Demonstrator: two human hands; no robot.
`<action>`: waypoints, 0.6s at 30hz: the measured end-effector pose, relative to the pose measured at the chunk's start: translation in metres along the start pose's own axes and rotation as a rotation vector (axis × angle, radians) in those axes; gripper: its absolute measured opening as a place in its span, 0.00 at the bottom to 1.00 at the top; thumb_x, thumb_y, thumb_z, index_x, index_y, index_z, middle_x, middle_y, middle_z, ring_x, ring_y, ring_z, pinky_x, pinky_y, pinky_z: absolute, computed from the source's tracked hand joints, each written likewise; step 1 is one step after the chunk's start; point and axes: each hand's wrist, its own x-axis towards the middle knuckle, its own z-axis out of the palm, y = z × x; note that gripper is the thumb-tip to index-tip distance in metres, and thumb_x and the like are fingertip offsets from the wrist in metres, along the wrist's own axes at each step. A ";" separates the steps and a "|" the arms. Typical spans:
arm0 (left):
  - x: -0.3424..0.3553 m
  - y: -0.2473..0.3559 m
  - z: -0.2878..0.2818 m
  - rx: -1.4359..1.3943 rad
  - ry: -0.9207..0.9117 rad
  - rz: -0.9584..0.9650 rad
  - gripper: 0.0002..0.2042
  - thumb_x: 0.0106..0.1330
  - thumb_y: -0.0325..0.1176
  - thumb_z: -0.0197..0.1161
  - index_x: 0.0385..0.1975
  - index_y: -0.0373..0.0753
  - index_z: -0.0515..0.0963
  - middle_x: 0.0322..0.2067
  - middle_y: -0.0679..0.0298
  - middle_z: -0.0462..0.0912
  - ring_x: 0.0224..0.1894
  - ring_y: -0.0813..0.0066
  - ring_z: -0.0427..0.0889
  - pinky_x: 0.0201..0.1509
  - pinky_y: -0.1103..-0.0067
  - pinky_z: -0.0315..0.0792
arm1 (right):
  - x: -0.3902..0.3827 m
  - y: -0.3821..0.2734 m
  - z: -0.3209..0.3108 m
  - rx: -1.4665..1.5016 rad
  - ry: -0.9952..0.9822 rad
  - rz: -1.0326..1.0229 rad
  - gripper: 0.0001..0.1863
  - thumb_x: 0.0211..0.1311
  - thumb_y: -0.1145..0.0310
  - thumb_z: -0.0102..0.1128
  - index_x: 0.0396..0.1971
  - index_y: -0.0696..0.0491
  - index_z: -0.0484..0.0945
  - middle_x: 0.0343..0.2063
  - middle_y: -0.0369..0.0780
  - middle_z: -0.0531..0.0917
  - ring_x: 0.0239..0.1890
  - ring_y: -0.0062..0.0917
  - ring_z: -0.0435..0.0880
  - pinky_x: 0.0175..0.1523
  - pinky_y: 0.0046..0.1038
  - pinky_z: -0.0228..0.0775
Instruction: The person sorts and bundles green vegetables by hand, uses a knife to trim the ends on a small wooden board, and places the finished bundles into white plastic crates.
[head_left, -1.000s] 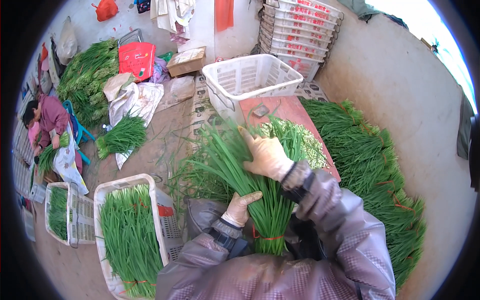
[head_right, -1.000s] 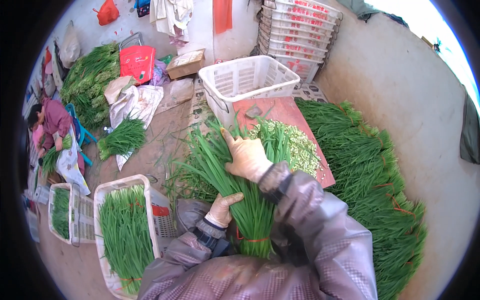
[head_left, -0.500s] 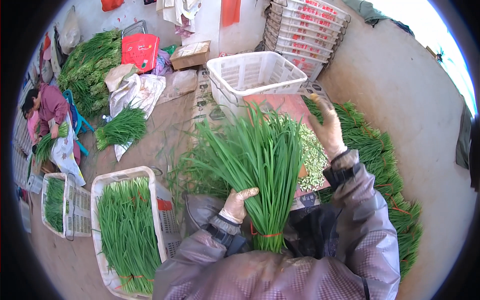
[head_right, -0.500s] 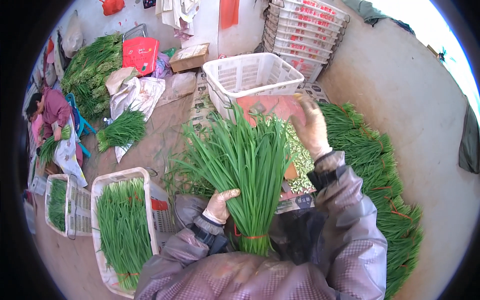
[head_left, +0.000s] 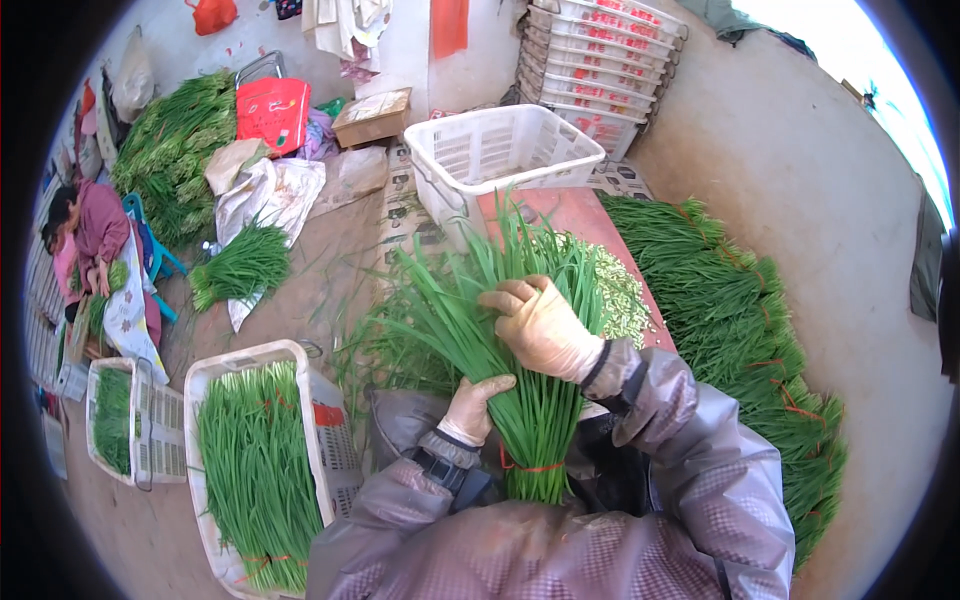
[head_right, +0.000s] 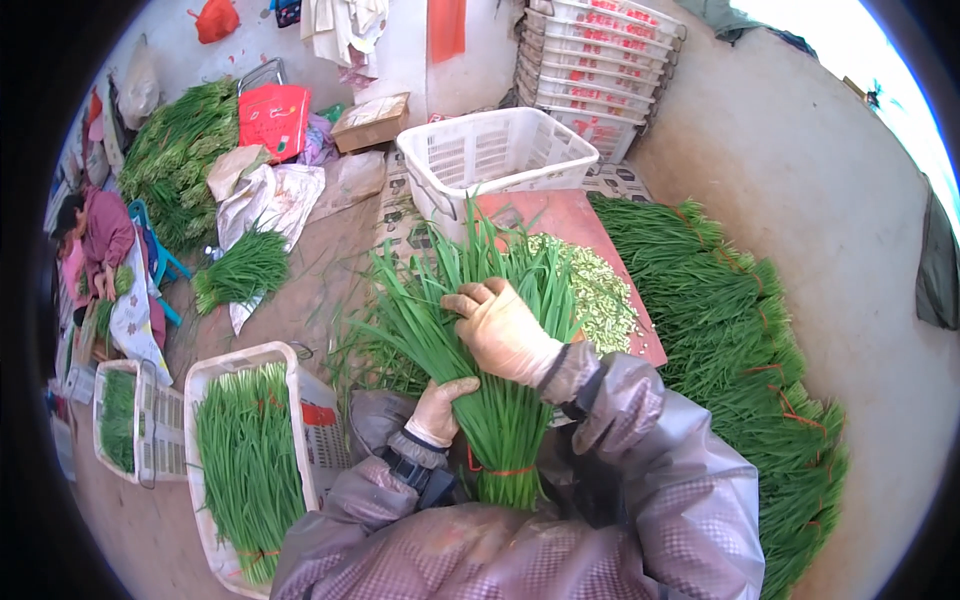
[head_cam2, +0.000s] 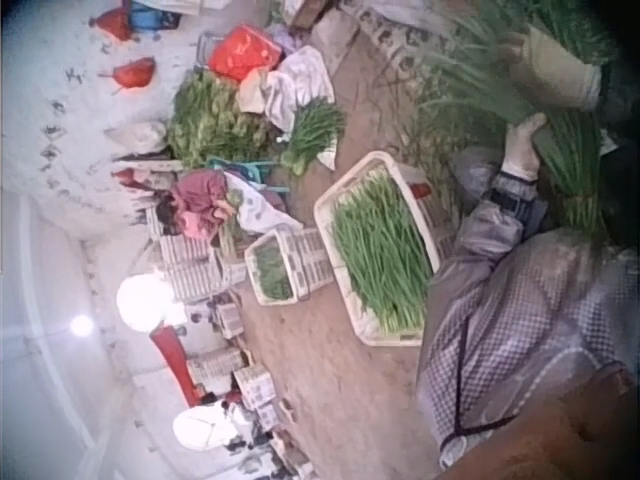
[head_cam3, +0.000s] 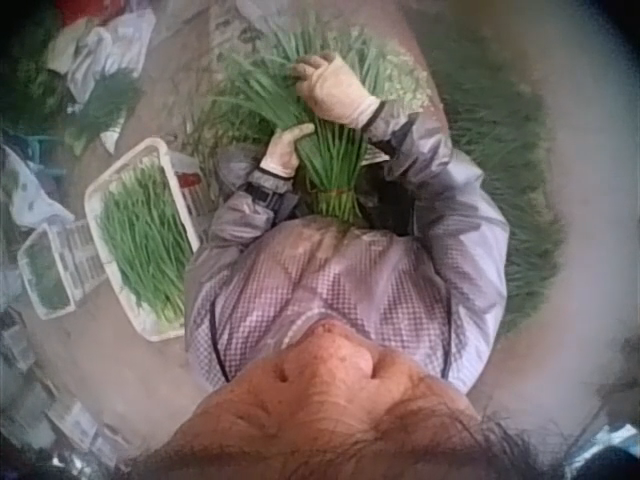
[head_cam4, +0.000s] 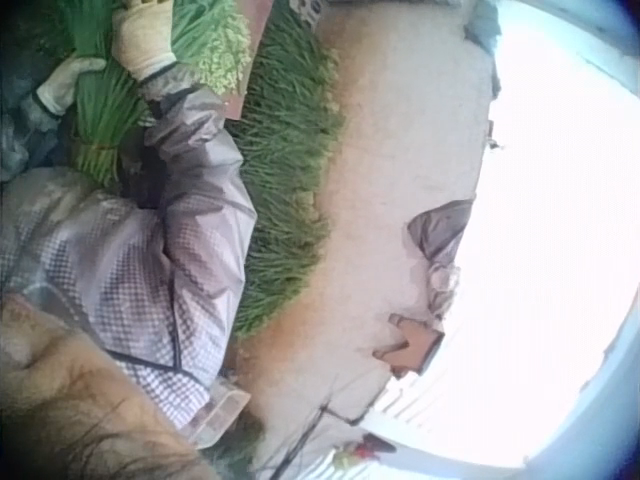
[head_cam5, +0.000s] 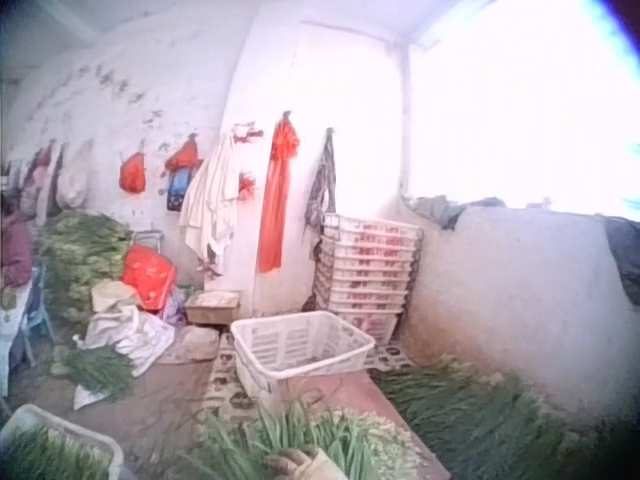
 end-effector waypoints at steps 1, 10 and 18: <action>0.000 0.001 -0.001 0.002 0.018 -0.016 0.23 0.60 0.18 0.61 0.58 0.33 0.69 0.50 0.58 0.79 0.51 0.62 0.82 0.58 0.68 0.78 | 0.002 -0.003 0.005 0.013 0.004 0.043 0.02 0.45 0.72 0.61 0.22 0.51 0.79 0.50 0.36 0.81 0.53 0.34 0.78 0.57 0.42 0.66; -0.008 0.010 -0.017 -0.098 0.053 0.037 0.24 0.61 0.19 0.59 0.59 0.32 0.70 0.52 0.53 0.80 0.52 0.55 0.82 0.59 0.61 0.77 | -0.027 0.069 -0.047 0.425 0.355 0.828 0.07 0.56 0.69 0.67 0.30 0.57 0.86 0.25 0.43 0.85 0.29 0.34 0.85 0.38 0.31 0.74; 0.002 0.041 -0.021 -0.490 0.076 -0.013 0.18 0.71 0.36 0.48 0.53 0.31 0.74 0.50 0.50 0.81 0.51 0.51 0.82 0.58 0.56 0.77 | -0.162 0.073 -0.020 0.111 -0.232 0.643 0.44 0.50 0.63 0.71 0.69 0.49 0.61 0.66 0.51 0.67 0.62 0.45 0.74 0.64 0.37 0.69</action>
